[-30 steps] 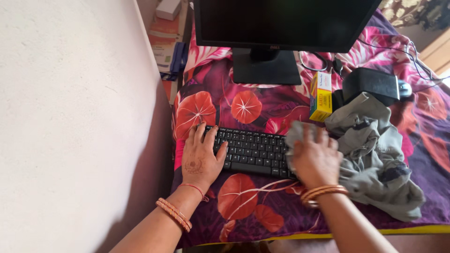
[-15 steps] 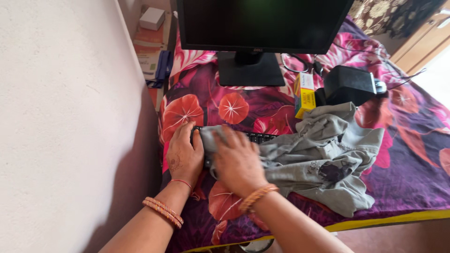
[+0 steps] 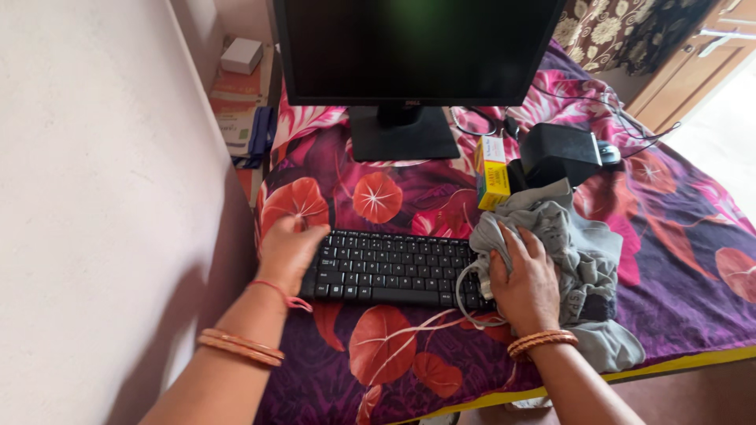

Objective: The person wipes a computer speaker, a mouse, a keyboard, and a monitor with a grey cloth. The person cleans each item individually, turning them over to wipe all sides, and places them back on the table after cleaning.

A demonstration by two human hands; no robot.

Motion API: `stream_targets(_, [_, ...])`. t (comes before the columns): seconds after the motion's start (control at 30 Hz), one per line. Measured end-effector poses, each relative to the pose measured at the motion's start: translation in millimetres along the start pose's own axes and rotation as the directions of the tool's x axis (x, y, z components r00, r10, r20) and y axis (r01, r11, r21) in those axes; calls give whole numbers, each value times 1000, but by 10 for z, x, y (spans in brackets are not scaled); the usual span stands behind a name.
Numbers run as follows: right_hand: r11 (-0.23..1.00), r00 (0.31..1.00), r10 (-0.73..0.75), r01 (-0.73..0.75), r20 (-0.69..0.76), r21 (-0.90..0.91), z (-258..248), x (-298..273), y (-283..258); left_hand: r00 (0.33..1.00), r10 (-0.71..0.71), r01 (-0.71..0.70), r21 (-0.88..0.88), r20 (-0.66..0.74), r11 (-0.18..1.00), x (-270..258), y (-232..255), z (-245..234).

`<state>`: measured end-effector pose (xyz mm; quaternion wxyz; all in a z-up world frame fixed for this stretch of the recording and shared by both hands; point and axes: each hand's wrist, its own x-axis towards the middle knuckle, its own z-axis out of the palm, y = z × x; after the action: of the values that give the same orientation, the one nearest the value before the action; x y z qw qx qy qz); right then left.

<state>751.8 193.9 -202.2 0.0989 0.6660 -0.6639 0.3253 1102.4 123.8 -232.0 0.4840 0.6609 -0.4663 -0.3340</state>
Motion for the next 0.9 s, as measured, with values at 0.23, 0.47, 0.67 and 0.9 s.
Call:
stream_targets(0.23, [978, 984, 23, 16, -179, 210, 70, -62, 164, 714, -197, 612, -463, 672, 641, -67, 216, -174])
stream_targets(0.47, [453, 885, 461, -168, -69, 876, -439, 280, -92, 806, 195, 166, -529, 559, 832, -263, 1542, -490])
stream_targets(0.67, [262, 962, 132, 199, -240, 944, -1356, 769, -1414, 730, 428, -483, -41, 533, 875, -823, 2715, -899])
stream_targets(0.9, [708, 902, -52, 336, -429, 622, -1227, 830, -1951, 658, 572, -704, 129, 489, 699, -1122, 2848, -942])
